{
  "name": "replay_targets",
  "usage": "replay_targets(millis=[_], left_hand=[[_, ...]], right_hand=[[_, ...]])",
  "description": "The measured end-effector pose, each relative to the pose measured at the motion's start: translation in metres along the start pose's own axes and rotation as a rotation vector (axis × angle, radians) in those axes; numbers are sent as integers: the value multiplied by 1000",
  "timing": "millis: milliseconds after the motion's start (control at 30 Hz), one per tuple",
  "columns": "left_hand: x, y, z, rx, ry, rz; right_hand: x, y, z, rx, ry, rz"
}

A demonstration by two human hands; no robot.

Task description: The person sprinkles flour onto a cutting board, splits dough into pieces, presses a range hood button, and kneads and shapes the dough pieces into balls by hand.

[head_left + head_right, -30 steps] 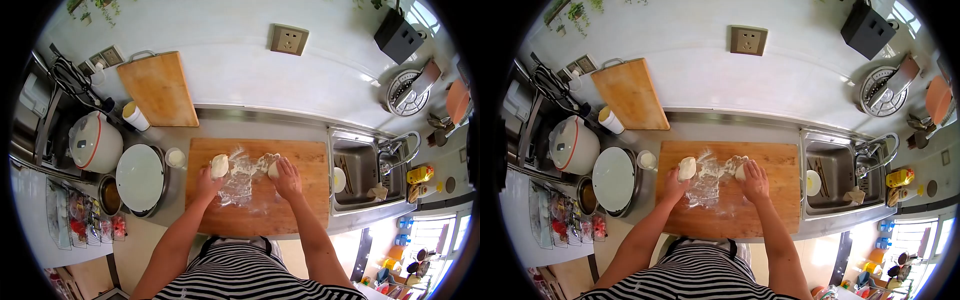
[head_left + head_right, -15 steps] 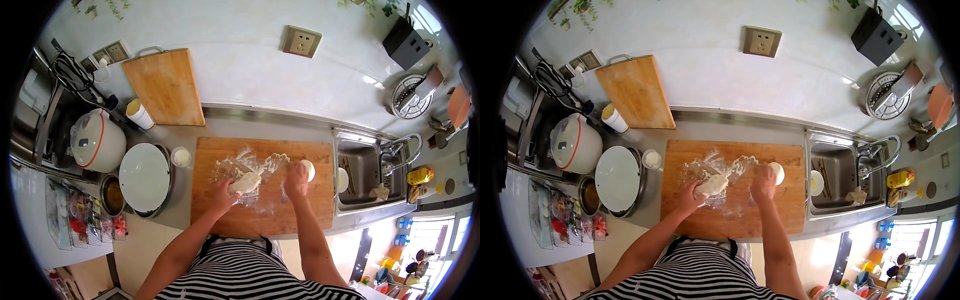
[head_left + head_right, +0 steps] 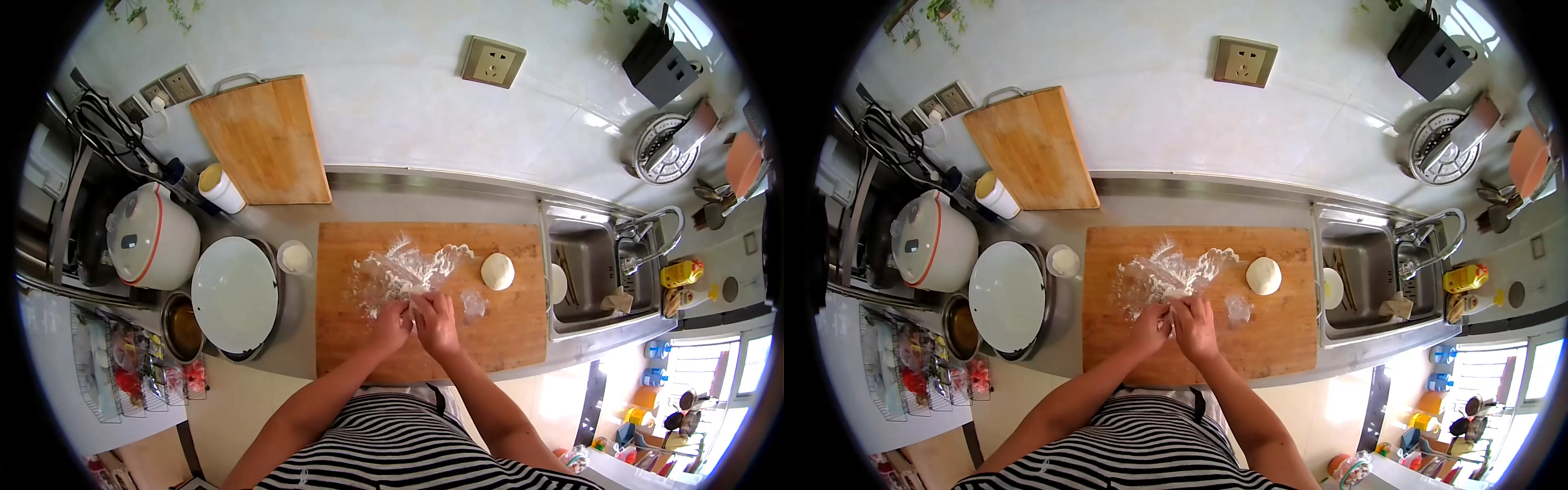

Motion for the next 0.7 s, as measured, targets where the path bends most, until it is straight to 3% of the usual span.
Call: replay_targets(millis=[67,167,233,300,367,500,567,667,700], left_hand=[[0,6,5,51,-17,9],[10,9,-13,-124,43,-91],[5,16,-28,-372,44,87],[4,16,-31,-343,77,112],[4,14,-30,-308,113,136],[7,8,-34,-255,114,141],[6,8,-31,-222,133,143],[4,7,-27,-301,188,50],[6,8,-22,-128,143,47]], right_hand=[[-2,-18,-3,44,-30,-26],[4,-24,-2,83,0,34],[17,-22,-4,84,144,29],[23,-20,-10,87,290,32],[22,-21,-31,-332,393,-64],[-10,-10,-42,-472,197,-42],[-14,0,-12,-205,-166,269],[-38,-6,-17,-153,-184,212],[-40,-3,-19,-167,-145,243]])
Point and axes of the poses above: each hand's wrist, its own y-axis towards the middle knuckle, its own x-axis out of the back of the hand, z = x × y, the point moved 3 cm from there along y, towards the middle knuckle, and after that the axes turned 13 degrees about -y, right-handed, at the moved point
